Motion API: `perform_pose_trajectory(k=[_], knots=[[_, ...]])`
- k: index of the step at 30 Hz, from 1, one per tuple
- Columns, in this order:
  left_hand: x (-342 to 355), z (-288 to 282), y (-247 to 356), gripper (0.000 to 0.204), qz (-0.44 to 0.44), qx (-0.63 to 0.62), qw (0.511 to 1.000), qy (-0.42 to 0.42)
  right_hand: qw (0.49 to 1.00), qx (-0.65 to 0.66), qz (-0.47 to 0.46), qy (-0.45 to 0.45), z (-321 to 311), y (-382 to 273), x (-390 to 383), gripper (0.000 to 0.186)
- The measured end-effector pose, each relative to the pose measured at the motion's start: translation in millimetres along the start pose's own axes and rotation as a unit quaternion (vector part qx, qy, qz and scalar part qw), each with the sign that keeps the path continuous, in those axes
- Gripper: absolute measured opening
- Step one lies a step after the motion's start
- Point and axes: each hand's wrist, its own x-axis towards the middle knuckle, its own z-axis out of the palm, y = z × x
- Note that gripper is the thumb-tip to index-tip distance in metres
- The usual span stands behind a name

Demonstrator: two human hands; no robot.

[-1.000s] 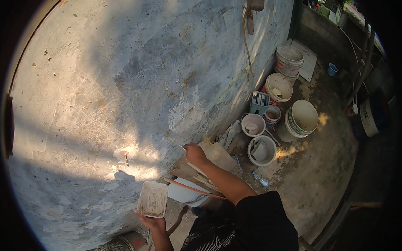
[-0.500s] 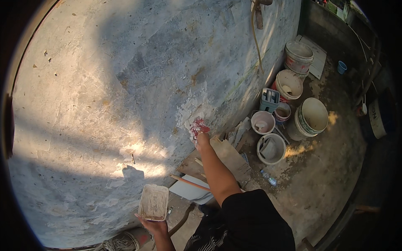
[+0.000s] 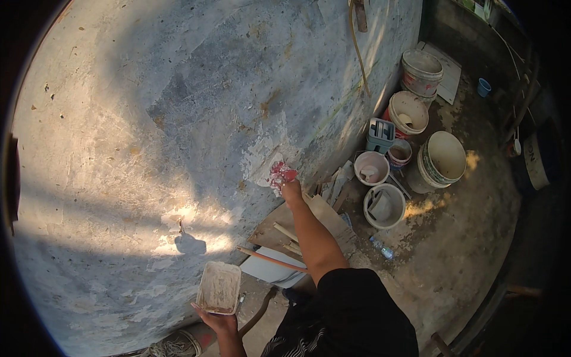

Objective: Applying plaster or putty to a wall using a putty knife.

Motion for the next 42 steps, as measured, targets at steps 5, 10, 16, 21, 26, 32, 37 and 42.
perform_pose_trajectory(k=[5,10,16,21,26,32,37,42], knots=[[-0.4,8.9,2.2,0.073,0.008,-0.013,0.999,0.031,0.989,0.140,-0.032,-0.024,2.6,-5.0,-28.1,0.018],[-0.1,9.6,-2.3,0.073,-0.011,-0.057,0.998,-0.020,0.988,0.147,-0.043,-0.035,26.9,-17.7,-18.6,0.010],[5.2,9.0,-3.7,0.079,0.007,-0.008,0.999,-0.032,0.992,0.120,-0.043,-0.008,24.0,-4.4,-34.2,0.019],[0.1,7.8,-5.6,0.077,-0.003,-0.014,0.998,-0.055,0.980,0.170,-0.069,-0.071,31.4,-26.2,-28.3,0.026],[3.4,15.1,-14.0,0.078,-0.020,-0.010,0.999,-0.048,0.998,0.035,-0.058,-0.010,12.1,4.8,-13.1,0.029],[0.4,14.0,-12.0,0.078,-0.017,0.012,0.998,-0.060,0.980,0.167,-0.051,-0.100,26.9,-25.4,-29.2,0.024],[0.1,13.0,-16.8,0.078,-0.021,0.001,0.999,-0.047,0.994,0.113,0.008,-0.013,48.6,-12.2,-33.3,0.012],[0.8,12.9,-14.2,0.077,-0.023,0.018,0.996,-0.079,0.978,0.169,-0.066,-0.102,27.5,-27.2,-36.2,0.026]])
